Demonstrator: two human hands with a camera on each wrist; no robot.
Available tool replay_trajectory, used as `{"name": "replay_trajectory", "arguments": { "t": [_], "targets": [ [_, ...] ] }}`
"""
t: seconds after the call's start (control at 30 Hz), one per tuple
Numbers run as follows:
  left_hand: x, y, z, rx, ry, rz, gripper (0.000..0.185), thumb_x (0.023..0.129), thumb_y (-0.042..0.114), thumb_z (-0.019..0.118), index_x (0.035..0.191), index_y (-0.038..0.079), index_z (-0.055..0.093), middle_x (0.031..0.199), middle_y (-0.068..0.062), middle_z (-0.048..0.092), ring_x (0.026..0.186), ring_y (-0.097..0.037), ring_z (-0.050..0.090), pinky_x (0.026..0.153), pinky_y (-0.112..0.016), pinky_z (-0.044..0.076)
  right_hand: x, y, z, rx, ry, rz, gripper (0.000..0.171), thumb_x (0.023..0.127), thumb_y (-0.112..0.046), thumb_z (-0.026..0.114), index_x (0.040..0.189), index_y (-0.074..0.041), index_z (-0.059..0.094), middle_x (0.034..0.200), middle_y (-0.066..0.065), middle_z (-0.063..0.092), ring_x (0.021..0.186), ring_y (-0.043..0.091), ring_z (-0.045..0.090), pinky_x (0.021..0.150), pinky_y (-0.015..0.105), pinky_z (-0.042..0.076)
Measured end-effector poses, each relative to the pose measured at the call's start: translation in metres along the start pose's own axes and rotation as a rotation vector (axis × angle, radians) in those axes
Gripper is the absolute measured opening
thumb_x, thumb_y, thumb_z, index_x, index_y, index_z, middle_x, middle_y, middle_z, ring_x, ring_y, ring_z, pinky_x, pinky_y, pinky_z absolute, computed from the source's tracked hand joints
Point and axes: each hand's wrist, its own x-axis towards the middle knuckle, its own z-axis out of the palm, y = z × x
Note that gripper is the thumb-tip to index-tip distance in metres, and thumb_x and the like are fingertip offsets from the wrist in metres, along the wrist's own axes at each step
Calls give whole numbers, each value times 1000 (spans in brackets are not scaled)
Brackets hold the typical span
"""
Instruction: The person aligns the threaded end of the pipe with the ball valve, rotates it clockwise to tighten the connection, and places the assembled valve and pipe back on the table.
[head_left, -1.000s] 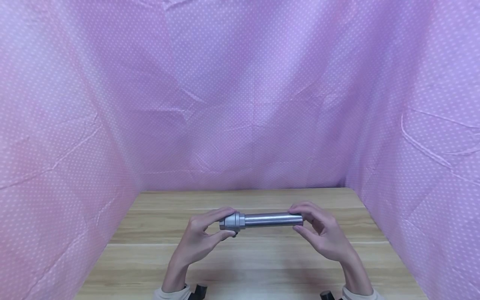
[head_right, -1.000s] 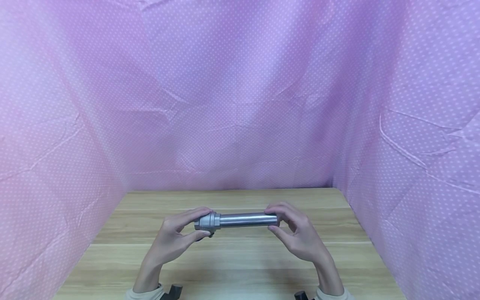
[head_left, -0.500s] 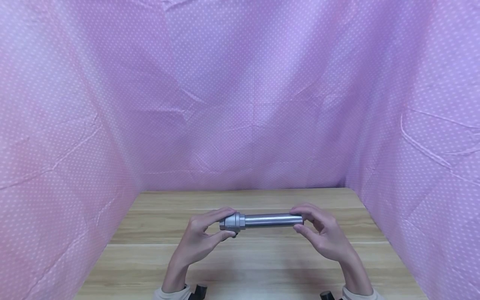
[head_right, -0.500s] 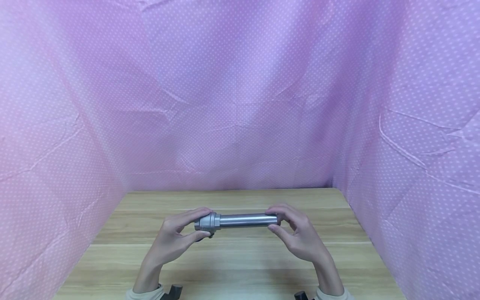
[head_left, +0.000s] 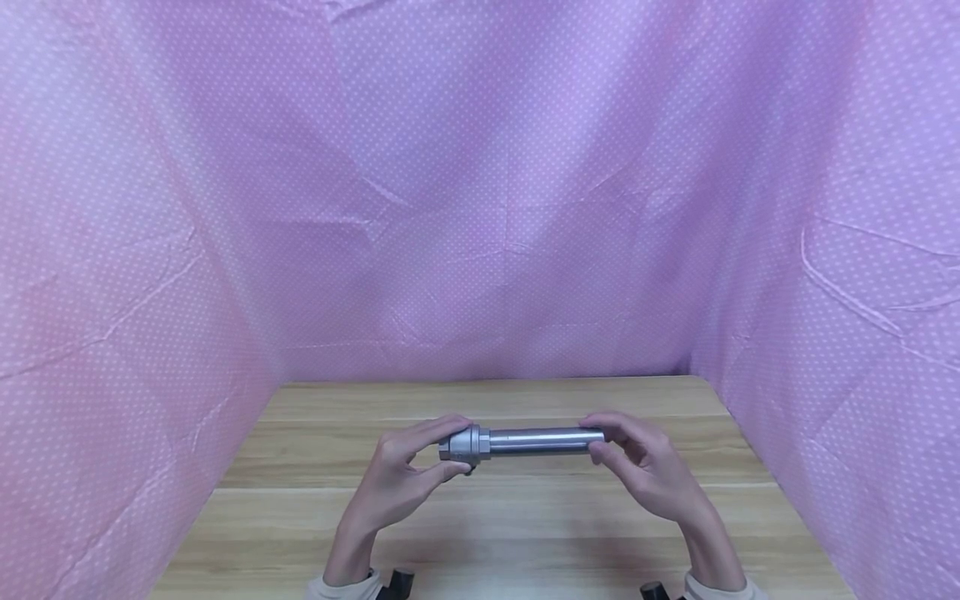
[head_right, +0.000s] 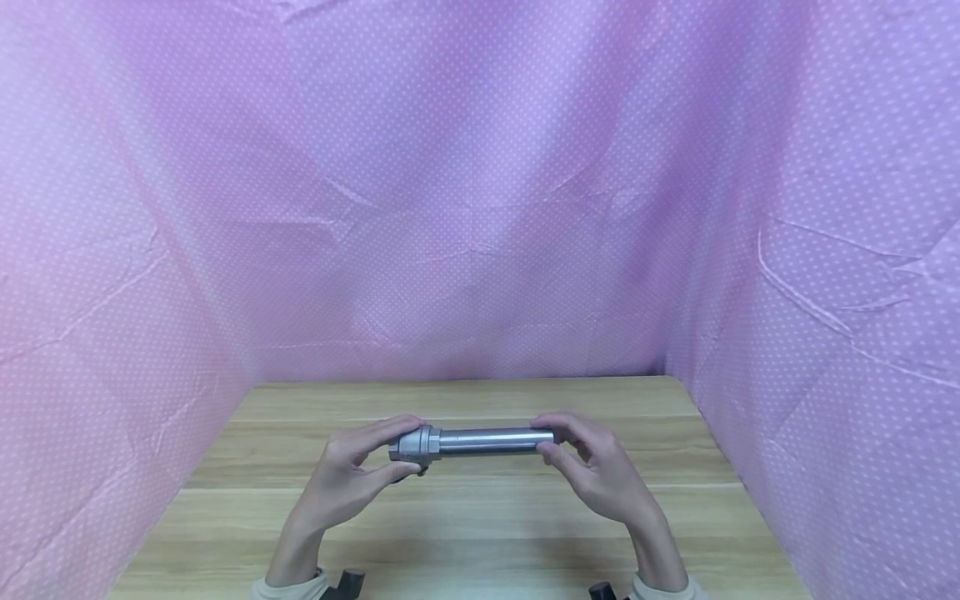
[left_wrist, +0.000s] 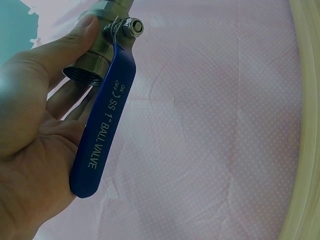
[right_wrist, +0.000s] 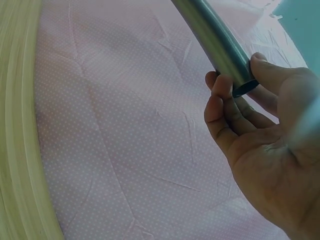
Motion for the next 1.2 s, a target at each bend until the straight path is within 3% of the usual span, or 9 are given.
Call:
{"name": "replay_trajectory", "arguments": {
  "t": [0.17, 0.27, 0.7, 1.2],
  "targets": [
    [-1, -2, 0, 6, -1, 0, 61, 81, -8, 96, 138, 3, 77, 130, -18, 84, 122, -33, 83, 114, -26, 64, 2, 6, 2, 119, -22, -122, 58, 83, 35, 72, 136, 12, 66, 127, 19, 73, 108, 12, 73, 88, 19, 65],
    [-1, -3, 0, 6, 0, -1, 61, 81, -8, 96, 138, 3, 77, 130, -18, 85, 122, -33, 83, 114, -26, 64, 3, 7, 3, 136, -31, -145, 60, 81, 37, 72, 136, 13, 66, 130, 21, 70, 115, 14, 72, 96, 19, 65],
    [0, -2, 1, 30, 8, -3, 62, 80, -7, 97, 138, 4, 78, 129, -18, 85, 120, -33, 84, 114, -24, 63, 4, 4, 3, 85, -14, -145, 58, 83, 35, 71, 135, 11, 68, 126, 20, 71, 109, 14, 70, 86, 20, 63],
    [0, -1, 1, 23, 1, -6, 60, 81, -5, 97, 137, 3, 78, 129, -18, 85, 120, -33, 84, 114, -24, 63, 4, 3, 2, 41, -10, -148, 56, 85, 33, 71, 135, 10, 68, 124, 16, 73, 107, 12, 69, 87, 20, 62]
  ]
}}
